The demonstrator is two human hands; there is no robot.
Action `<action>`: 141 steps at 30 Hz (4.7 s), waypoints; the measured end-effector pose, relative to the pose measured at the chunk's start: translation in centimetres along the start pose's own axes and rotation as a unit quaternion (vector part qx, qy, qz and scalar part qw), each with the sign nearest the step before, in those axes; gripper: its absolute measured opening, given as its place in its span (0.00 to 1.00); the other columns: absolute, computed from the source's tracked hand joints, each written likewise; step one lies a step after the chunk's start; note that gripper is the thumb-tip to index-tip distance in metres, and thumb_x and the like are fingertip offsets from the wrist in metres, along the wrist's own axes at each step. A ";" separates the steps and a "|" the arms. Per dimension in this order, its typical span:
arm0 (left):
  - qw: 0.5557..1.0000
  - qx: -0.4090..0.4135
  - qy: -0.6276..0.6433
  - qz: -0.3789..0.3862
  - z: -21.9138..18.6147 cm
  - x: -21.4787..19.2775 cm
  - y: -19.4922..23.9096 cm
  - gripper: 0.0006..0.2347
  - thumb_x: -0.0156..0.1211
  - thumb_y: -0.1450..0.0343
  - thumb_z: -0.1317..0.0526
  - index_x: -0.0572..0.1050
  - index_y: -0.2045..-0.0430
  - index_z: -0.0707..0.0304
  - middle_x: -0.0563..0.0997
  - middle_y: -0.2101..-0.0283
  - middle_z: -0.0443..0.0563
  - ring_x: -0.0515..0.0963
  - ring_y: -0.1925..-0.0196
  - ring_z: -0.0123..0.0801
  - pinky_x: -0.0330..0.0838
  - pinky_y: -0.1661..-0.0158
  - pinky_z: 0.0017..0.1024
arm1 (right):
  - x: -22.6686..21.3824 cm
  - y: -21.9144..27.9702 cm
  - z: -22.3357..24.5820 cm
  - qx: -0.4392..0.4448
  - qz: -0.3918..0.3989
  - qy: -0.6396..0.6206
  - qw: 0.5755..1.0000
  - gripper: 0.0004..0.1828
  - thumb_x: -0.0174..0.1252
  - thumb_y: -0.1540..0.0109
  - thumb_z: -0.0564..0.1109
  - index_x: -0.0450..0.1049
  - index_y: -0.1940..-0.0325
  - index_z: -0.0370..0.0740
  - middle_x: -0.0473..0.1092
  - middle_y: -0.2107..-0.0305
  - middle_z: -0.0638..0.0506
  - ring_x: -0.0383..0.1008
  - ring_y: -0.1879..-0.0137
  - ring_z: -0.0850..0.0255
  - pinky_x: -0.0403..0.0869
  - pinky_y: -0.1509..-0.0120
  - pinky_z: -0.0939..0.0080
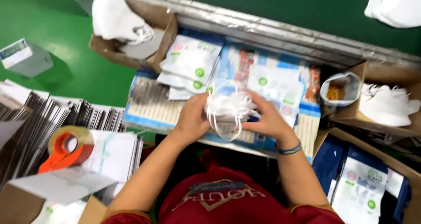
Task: Packaging stacks of face masks into plastic bags and cardboard boxes, and sealing boxes with tape.
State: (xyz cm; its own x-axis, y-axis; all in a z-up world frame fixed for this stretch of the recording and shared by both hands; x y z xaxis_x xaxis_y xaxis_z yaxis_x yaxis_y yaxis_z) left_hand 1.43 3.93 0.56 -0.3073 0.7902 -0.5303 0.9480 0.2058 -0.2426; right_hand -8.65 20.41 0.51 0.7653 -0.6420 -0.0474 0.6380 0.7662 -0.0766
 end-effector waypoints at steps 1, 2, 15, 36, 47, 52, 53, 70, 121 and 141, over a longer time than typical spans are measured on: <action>0.999 0.023 -0.046 -0.004 1.5 0.5 2.0 0.29 0.75 0.40 0.62 0.70 0.44 0.65 0.79 0.48 0.65 0.77 0.44 0.60 0.70 0.44 0.45 | 2.9 0.9 -0.4 0.053 0.047 0.079 0.994 0.49 0.74 0.54 0.40 0.61 0.30 0.41 0.73 0.46 0.48 0.73 0.41 0.64 0.75 0.51 0.64; 0.999 0.024 -0.045 -0.008 2.9 1.0 3.3 0.29 0.75 0.40 0.62 0.70 0.44 0.65 0.79 0.48 0.65 0.77 0.44 0.60 0.70 0.44 0.45 | 3.9 1.0 -2.4 0.051 0.050 0.082 0.994 0.49 0.74 0.54 0.40 0.61 0.30 0.41 0.73 0.46 0.48 0.73 0.41 0.64 0.75 0.51 0.64; 0.994 0.108 -0.022 -0.009 1.0 1.7 7.9 0.23 0.73 0.39 0.60 0.72 0.50 0.61 0.77 0.45 0.59 0.69 0.32 0.55 0.53 0.32 0.54 | 7.0 4.9 -6.4 -0.003 0.003 0.176 0.984 0.33 0.71 0.49 0.45 0.69 0.42 0.37 0.72 0.52 0.47 0.74 0.46 0.56 0.71 0.42 0.57; 0.939 0.001 0.287 0.188 -6.5 2.3 7.4 0.21 0.68 0.31 0.58 0.74 0.44 0.66 0.82 0.50 0.53 0.82 0.47 0.34 0.75 0.47 0.33 | -1.7 8.9 -7.9 -0.069 -0.077 0.303 0.947 0.18 0.64 0.43 0.42 0.77 0.49 0.37 0.77 0.54 0.43 0.78 0.48 0.50 0.77 0.42 0.54; 0.895 0.056 -0.014 0.443 -3.6 14.7 3.4 0.31 0.63 0.34 0.47 0.67 0.40 0.70 0.64 0.34 0.71 0.64 0.32 0.56 0.58 0.35 0.42 | -3.2 9.2 -8.7 -0.069 0.039 0.715 0.695 0.07 0.62 0.45 0.40 0.76 0.65 0.37 0.70 0.70 0.48 0.75 0.63 0.53 0.75 0.62 0.52; 0.850 0.055 -0.205 0.482 -3.1 22.8 6.6 0.21 0.61 0.32 0.48 0.78 0.46 0.51 0.39 0.24 0.71 0.32 0.21 0.57 0.31 0.30 0.65 | -5.6 7.6 -5.3 -0.051 -0.064 0.636 0.767 0.12 0.64 0.50 0.41 0.73 0.64 0.40 0.69 0.71 0.47 0.74 0.64 0.47 0.73 0.63 0.48; 0.852 0.054 -0.203 0.480 -3.5 22.4 6.3 0.21 0.61 0.32 0.48 0.78 0.46 0.51 0.39 0.24 0.71 0.32 0.21 0.57 0.31 0.30 0.65 | -5.1 7.1 -4.0 -0.053 -0.062 0.637 0.766 0.12 0.64 0.50 0.41 0.73 0.64 0.40 0.69 0.71 0.47 0.74 0.64 0.47 0.73 0.63 0.48; 0.886 -0.029 0.328 0.326 -3.5 8.3 -0.5 0.19 0.67 0.32 0.56 0.79 0.49 0.65 0.85 0.55 0.57 0.82 0.55 0.32 0.77 0.53 0.29 | -6.2 5.3 -0.2 0.086 -0.091 0.176 0.976 0.10 0.63 0.41 0.37 0.83 0.58 0.33 0.79 0.73 0.52 0.73 0.68 0.73 0.73 0.65 0.69; 0.642 -0.298 0.663 0.244 1.7 24.1 14.6 0.16 0.51 0.24 0.65 0.72 0.42 0.70 0.78 0.42 0.60 0.78 0.43 0.41 0.74 0.42 0.41 | 7.7 14.6 4.9 -0.134 0.016 0.297 0.945 0.20 0.64 0.39 0.40 0.76 0.42 0.35 0.79 0.58 0.39 0.80 0.54 0.52 0.77 0.50 0.58; 0.974 0.212 -0.084 0.008 -13.3 1.7 10.2 0.15 0.67 0.35 0.59 0.80 0.56 0.63 0.78 0.55 0.56 0.73 0.46 0.49 0.59 0.47 0.52 | 1.6 14.9 -4.7 0.016 -0.036 0.139 0.989 0.08 0.66 0.40 0.39 0.82 0.59 0.34 0.81 0.72 0.50 0.80 0.65 0.66 0.77 0.60 0.64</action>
State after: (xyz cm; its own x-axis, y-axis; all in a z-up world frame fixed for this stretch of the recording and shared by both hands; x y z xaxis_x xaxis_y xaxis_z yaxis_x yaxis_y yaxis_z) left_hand 11.63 15.03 8.00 -0.3353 0.6778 -0.6543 0.8446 -0.0914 -0.5275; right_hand 1.70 30.67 -5.36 0.6673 -0.6745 -0.3157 0.6957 0.7159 -0.0591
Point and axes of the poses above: each hand's wrist, its own y-axis away from the middle knuckle, its own x-axis out of the palm, z = x × y, the point moved 10 cm from there along -y, towards the middle knuckle
